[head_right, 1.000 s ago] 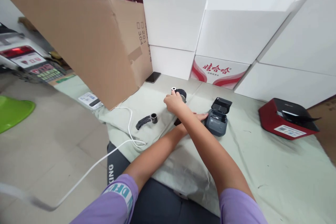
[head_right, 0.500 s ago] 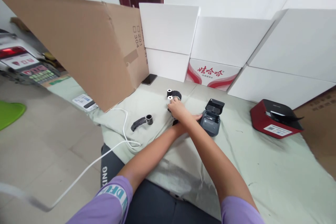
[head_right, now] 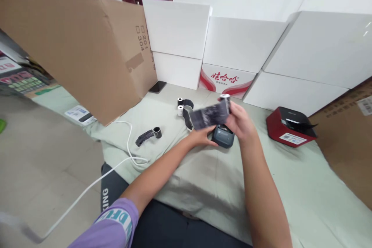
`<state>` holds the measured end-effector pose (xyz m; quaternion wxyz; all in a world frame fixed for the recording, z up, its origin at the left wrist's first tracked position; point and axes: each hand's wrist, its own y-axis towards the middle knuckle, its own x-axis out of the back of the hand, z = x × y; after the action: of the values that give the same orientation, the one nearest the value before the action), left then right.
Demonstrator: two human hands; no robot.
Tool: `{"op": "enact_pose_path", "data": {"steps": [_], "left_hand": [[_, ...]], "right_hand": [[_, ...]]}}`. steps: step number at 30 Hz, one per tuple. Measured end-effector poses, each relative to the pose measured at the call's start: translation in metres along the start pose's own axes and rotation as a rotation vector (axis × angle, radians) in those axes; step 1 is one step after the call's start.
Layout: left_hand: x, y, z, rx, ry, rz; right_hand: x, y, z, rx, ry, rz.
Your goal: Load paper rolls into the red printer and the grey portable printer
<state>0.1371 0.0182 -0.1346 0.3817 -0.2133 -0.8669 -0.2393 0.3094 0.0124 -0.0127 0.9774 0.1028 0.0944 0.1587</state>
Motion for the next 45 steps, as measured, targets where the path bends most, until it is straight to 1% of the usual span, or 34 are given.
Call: {"op": "enact_pose_path", "data": {"steps": [2,3,5,7,9,11,14,18,26,28,30,32,34,35,37,39,42,45], "left_hand": [[0.000,0.001,0.001,0.015,-0.008,0.023],[0.000,0.001,0.001,0.025,-0.007,0.032],[-0.001,0.002,0.002,0.039,0.003,0.046],[-0.002,0.002,0.002,0.045,0.012,0.048],[-0.002,0.002,0.003,0.044,0.015,0.047],[-0.002,0.002,0.003,0.039,0.016,0.044],[-0.003,0.002,0.003,0.025,0.023,0.035],[-0.005,0.003,0.005,0.014,0.007,0.028],[-0.007,0.003,0.010,0.010,-0.003,0.019],[-0.008,0.003,0.010,0.013,-0.002,0.020],[-0.008,0.003,0.010,0.015,-0.005,0.019],[-0.008,0.002,0.009,0.003,0.000,0.010],[-0.008,0.001,0.007,-0.017,0.023,-0.022],[-0.007,0.001,0.006,-0.029,0.042,-0.048],[-0.005,0.000,0.003,-0.070,0.080,-0.100],[-0.003,0.001,0.000,-0.130,0.114,-0.138],[-0.001,0.002,-0.005,-0.198,0.163,-0.176],[-0.001,0.003,-0.009,-0.215,0.211,-0.180]], "right_hand": [[0.031,-0.016,0.002,-0.046,0.013,-0.093],[0.046,-0.021,-0.002,-0.056,-0.032,-0.134],[0.070,-0.026,-0.018,-0.094,-0.233,-0.176],[0.086,-0.025,-0.040,-0.097,-0.506,-0.234],[0.093,-0.024,-0.059,-0.025,-0.742,-0.256],[0.094,-0.022,-0.073,0.074,-0.894,-0.250],[0.091,-0.021,-0.081,0.153,-0.995,-0.239],[0.086,-0.020,-0.089,0.163,-1.061,-0.221],[0.084,-0.013,-0.106,0.058,-1.093,-0.355],[0.084,-0.011,-0.108,0.038,-1.106,-0.403],[0.085,-0.010,-0.110,0.040,-1.110,-0.480],[0.086,-0.009,-0.112,0.066,-1.042,-0.596],[0.087,-0.009,-0.114,0.073,-0.843,-0.663],[0.088,-0.009,-0.114,0.059,-0.716,-0.662],[0.087,-0.010,-0.113,0.022,-0.503,-0.611],[0.084,-0.011,-0.111,0.003,-0.396,-0.559],[0.079,-0.016,-0.108,-0.002,-0.332,-0.502],[0.077,-0.020,-0.107,0.025,-0.396,-0.403]]}}
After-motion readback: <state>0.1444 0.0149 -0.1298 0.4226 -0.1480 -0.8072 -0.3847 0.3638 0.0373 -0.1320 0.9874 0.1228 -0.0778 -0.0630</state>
